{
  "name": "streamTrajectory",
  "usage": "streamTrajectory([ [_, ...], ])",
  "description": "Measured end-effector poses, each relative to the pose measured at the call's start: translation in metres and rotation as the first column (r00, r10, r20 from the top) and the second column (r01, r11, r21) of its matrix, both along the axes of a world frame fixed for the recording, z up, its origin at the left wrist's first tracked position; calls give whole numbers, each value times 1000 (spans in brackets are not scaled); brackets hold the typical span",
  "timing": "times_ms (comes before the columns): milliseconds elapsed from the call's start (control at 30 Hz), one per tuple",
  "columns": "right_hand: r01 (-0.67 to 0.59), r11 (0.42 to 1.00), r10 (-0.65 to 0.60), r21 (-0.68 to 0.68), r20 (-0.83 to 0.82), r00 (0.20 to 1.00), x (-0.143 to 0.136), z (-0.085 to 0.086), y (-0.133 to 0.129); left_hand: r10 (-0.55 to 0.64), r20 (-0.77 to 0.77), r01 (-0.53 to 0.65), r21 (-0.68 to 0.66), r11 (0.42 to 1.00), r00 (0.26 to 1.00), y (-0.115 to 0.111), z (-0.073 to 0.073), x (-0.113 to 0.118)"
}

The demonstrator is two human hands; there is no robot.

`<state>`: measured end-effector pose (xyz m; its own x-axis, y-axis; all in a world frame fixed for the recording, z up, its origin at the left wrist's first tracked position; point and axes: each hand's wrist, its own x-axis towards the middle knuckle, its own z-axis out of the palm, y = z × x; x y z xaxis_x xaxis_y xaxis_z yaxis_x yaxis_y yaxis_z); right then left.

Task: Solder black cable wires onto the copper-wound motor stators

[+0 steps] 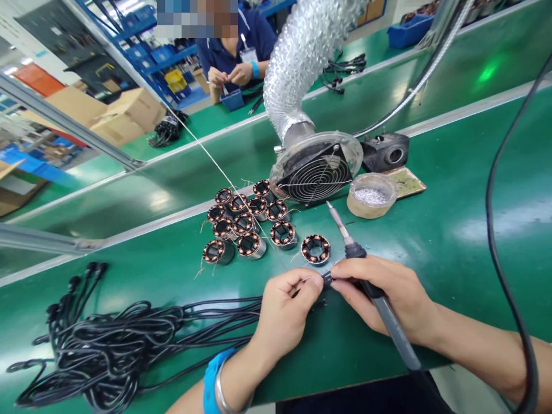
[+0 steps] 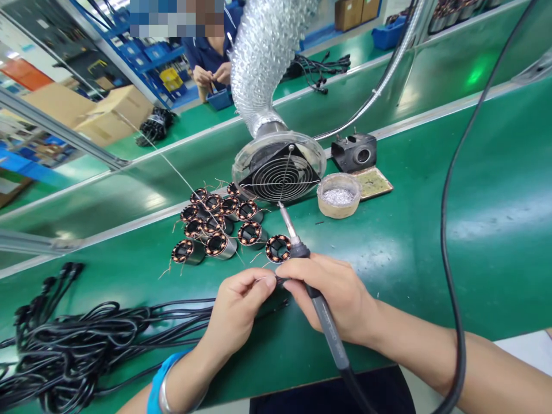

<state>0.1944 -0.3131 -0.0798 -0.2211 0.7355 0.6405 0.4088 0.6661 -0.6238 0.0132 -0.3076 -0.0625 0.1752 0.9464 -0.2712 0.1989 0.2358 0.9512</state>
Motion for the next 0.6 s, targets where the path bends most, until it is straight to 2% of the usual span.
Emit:
streamTrajectory([
  [233,-99,994,100,-37,53,994,-1,8,9,-41,-66,49,126,991,997,-5,-4,-4],
  [367,-18,999,20,-43,33,999,-7,3,4,-78,-130,104,209,972,988,-22,-7,-5],
  [467,33,999,-33,-4,35,999,-11,-1,0,-139,-158,183,316,931,978,-34,-6,-6],
  [533,38,999,-39,16,36,999,-10,-2,0,-184,-196,248,378,892,963,-35,-2,-9],
  [600,33,999,-34,30,49,998,-6,-3,0,-195,-247,281,390,877,949,-28,2,-15],
])
